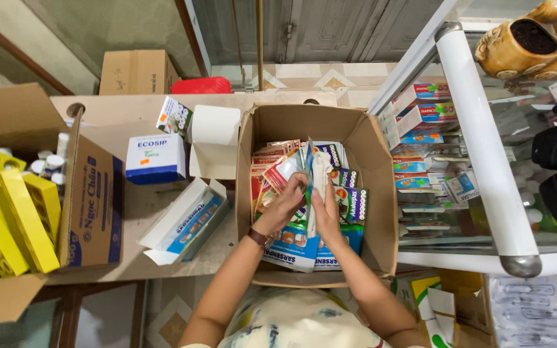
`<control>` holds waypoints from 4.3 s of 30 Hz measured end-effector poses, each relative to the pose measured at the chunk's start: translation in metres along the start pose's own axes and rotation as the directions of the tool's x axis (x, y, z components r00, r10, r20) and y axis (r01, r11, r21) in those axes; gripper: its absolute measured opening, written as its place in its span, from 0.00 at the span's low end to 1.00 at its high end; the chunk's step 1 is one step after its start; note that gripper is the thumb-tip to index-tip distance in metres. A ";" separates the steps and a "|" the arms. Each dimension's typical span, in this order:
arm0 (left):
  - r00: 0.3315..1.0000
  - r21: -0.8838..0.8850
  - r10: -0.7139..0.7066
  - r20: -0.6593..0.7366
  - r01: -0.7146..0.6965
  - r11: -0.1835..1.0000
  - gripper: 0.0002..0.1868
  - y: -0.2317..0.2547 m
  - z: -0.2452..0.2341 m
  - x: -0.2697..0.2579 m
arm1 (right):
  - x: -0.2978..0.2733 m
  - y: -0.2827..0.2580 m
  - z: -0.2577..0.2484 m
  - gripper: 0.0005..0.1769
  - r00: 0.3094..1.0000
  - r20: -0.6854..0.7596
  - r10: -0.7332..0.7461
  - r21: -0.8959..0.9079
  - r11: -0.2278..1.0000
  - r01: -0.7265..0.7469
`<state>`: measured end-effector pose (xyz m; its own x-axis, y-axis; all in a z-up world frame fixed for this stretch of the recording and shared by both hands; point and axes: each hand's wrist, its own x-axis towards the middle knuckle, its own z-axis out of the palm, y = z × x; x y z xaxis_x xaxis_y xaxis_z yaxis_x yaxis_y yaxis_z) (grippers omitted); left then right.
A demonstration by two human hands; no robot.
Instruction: The person wipes the exterior of small cardboard boxes with a white cloth. They pick up each box from a larger container, wipe it thoroughly, and place it back into the container. The person repeats this process for several boxes, handling them one at a time.
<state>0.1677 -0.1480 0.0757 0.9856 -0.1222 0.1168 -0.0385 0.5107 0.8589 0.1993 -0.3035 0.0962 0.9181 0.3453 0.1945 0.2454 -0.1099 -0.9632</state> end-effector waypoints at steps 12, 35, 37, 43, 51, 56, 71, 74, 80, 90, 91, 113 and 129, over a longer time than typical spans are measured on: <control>0.984 -0.524 0.011 -0.178 -0.104 0.846 0.49 0.025 0.007 0.001 | -0.030 -0.042 0.039 0.34 0.954 0.077 -0.289 -0.479 0.829 0.290; 0.931 -0.753 0.088 0.354 0.228 0.617 0.39 -0.033 -0.014 0.002 | 0.059 -0.049 0.022 0.33 0.981 -0.045 -0.187 -0.581 0.804 0.127; 0.971 -0.460 -0.233 -0.054 0.183 0.869 0.39 -0.021 -0.010 0.003 | 0.047 -0.056 0.028 0.32 0.973 0.027 -0.228 -0.700 0.690 0.181; 0.997 -0.579 -0.034 -0.064 -0.009 0.815 0.35 -0.020 -0.030 0.012 | 0.001 -0.087 0.042 0.38 0.863 0.296 -0.409 -0.637 0.589 0.498; 0.997 -0.678 -0.062 0.054 0.082 0.730 0.52 0.043 -0.001 0.003 | -0.006 -0.058 0.009 0.30 0.873 0.234 -0.428 -0.641 0.608 0.469; 0.944 -0.610 -0.311 0.110 0.311 0.729 0.46 0.031 0.009 -0.002 | 0.006 -0.021 -0.012 0.30 0.940 -0.006 -0.341 -0.571 0.773 0.277; 0.926 -0.395 -0.346 -0.151 0.265 0.880 0.33 0.016 -0.008 0.018 | 0.018 0.105 -0.042 0.25 0.937 0.222 0.270 0.948 0.166 -0.272; 0.961 0.115 -0.057 -0.272 0.091 0.989 0.44 0.009 0.009 0.020 | 0.011 0.106 -0.040 0.25 0.925 0.152 0.347 0.912 0.312 -0.267; 0.959 0.765 0.169 -0.228 0.069 0.640 0.43 -0.009 0.019 0.019 | -0.003 0.036 -0.015 0.33 0.936 0.085 0.341 0.697 0.651 -0.300; 0.981 -0.579 -0.191 -0.039 0.133 0.804 0.50 -0.035 -0.030 0.024 | -0.013 -0.003 0.022 0.39 0.958 0.133 -0.253 -0.483 0.828 0.285; 0.982 -0.717 -0.191 -0.004 0.130 0.685 0.52 -0.041 -0.041 0.026 | -0.020 -0.011 0.024 0.38 0.941 0.172 -0.290 -0.521 0.784 0.337; 0.931 -0.621 -0.360 0.054 0.313 0.718 0.37 -0.064 -0.040 0.021 | 0.034 -0.074 0.020 0.33 0.920 0.116 -0.373 -0.639 0.681 0.357; 0.989 -0.514 -0.146 0.039 0.145 0.845 0.45 0.033 0.015 0.013 | 0.038 0.046 0.000 0.33 0.995 -0.048 0.082 -0.255 0.963 -0.091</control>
<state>0.1770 -0.1458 0.1127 0.9735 -0.2285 0.0100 0.1949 0.8517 0.4864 0.2458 -0.2950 0.0591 0.9490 0.2897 0.1241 0.2319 -0.3751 -0.8975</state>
